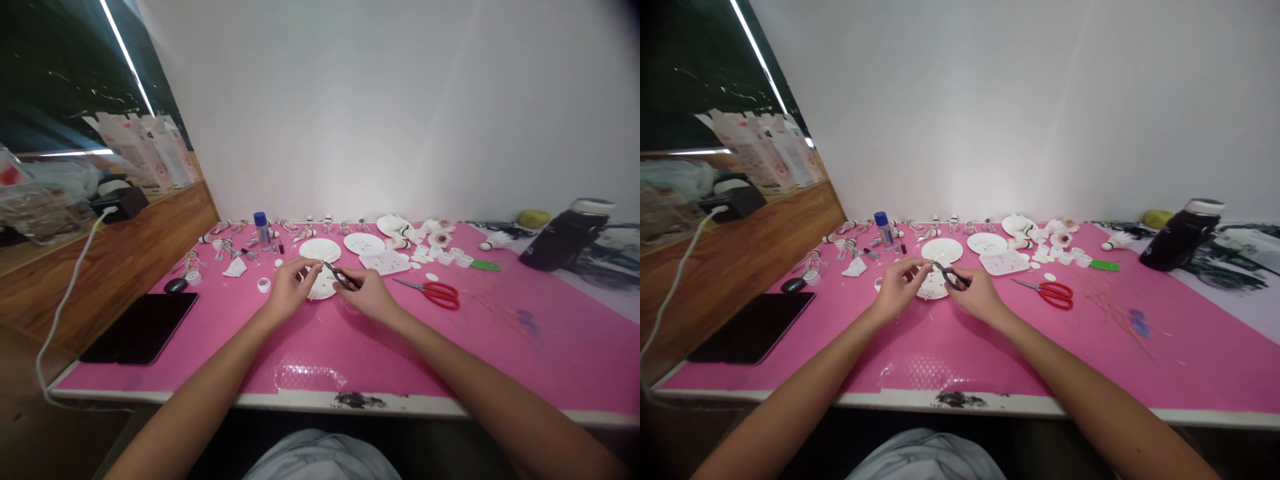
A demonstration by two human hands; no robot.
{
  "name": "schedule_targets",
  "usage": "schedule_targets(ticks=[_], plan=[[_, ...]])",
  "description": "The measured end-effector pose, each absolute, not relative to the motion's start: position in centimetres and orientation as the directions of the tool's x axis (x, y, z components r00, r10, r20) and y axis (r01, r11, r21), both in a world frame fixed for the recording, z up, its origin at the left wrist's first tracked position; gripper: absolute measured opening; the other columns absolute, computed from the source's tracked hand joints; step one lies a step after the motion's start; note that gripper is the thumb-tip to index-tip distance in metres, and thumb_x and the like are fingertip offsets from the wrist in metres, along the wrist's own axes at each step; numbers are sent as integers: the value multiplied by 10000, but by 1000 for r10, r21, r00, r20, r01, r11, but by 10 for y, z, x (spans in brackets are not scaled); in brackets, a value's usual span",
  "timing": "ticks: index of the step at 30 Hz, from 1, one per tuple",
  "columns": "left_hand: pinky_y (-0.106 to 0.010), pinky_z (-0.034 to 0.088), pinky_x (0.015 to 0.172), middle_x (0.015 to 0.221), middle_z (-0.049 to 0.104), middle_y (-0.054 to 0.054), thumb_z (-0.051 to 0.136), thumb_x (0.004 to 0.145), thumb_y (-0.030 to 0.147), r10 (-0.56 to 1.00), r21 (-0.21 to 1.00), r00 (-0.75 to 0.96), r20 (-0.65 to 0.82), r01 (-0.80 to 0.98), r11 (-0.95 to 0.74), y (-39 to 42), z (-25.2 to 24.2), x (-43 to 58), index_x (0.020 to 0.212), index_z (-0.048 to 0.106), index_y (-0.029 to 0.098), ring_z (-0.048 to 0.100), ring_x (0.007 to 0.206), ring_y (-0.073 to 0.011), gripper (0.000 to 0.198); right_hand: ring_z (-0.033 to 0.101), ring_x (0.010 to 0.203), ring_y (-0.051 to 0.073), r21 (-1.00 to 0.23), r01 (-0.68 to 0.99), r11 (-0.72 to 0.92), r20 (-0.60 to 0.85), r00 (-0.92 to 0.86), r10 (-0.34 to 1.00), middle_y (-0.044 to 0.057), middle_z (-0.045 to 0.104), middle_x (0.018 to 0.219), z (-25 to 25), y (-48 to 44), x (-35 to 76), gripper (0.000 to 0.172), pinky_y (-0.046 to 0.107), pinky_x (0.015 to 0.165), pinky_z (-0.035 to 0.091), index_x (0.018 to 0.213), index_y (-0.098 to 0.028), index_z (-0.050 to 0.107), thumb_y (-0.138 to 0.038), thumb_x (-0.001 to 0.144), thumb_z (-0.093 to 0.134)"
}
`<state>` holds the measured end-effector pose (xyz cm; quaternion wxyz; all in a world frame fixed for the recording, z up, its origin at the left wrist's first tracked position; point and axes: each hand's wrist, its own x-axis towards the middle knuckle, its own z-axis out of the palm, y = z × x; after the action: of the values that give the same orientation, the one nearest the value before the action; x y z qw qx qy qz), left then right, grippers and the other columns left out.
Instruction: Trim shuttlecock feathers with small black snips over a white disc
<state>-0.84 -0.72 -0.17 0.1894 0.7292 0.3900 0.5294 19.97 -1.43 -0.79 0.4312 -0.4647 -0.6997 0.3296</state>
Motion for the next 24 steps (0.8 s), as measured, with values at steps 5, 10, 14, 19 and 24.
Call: schedule_targets(ticks=[5,10,14,19,24], plan=[[-255,441,589,913,771,-78,649,968,476,818,771,103,566,285,-570,-9,0,-7,992,805,180,597,671,-140,335,658,755,207,-856,356,375,309,-229,923,55,776,896,-4,-16,200,424,315,716,506,1179,-129,797,-327,813,718],[-234,413,524,740,712,-44,727,898,515,900,896,50,432,88,-435,-3,1,-8,935,788,152,536,563,-110,370,719,881,246,-835,358,417,354,-230,907,78,797,1021,-7,-9,206,458,342,810,558,1230,-133,772,-330,818,749],[-235,410,504,777,733,-56,763,860,532,926,931,96,365,-29,-364,3,1,-11,910,783,144,520,512,-87,392,734,897,253,-789,379,484,424,-235,875,76,797,1037,-11,-1,214,445,351,817,578,1244,-160,770,-354,843,753],[-227,397,496,762,724,-48,778,845,538,925,949,212,315,-72,-307,2,1,-13,877,776,143,526,509,-80,397,739,985,276,-735,404,545,475,-267,838,107,784,1140,-10,1,220,467,367,857,593,1296,-172,753,-357,867,759],[-219,375,498,666,666,-16,780,848,532,919,954,257,299,-72,-291,0,2,-14,857,765,144,512,508,-79,388,744,974,269,-712,401,577,492,-302,817,109,786,1147,-6,-1,220,457,362,855,601,1298,-174,754,-331,869,756]])
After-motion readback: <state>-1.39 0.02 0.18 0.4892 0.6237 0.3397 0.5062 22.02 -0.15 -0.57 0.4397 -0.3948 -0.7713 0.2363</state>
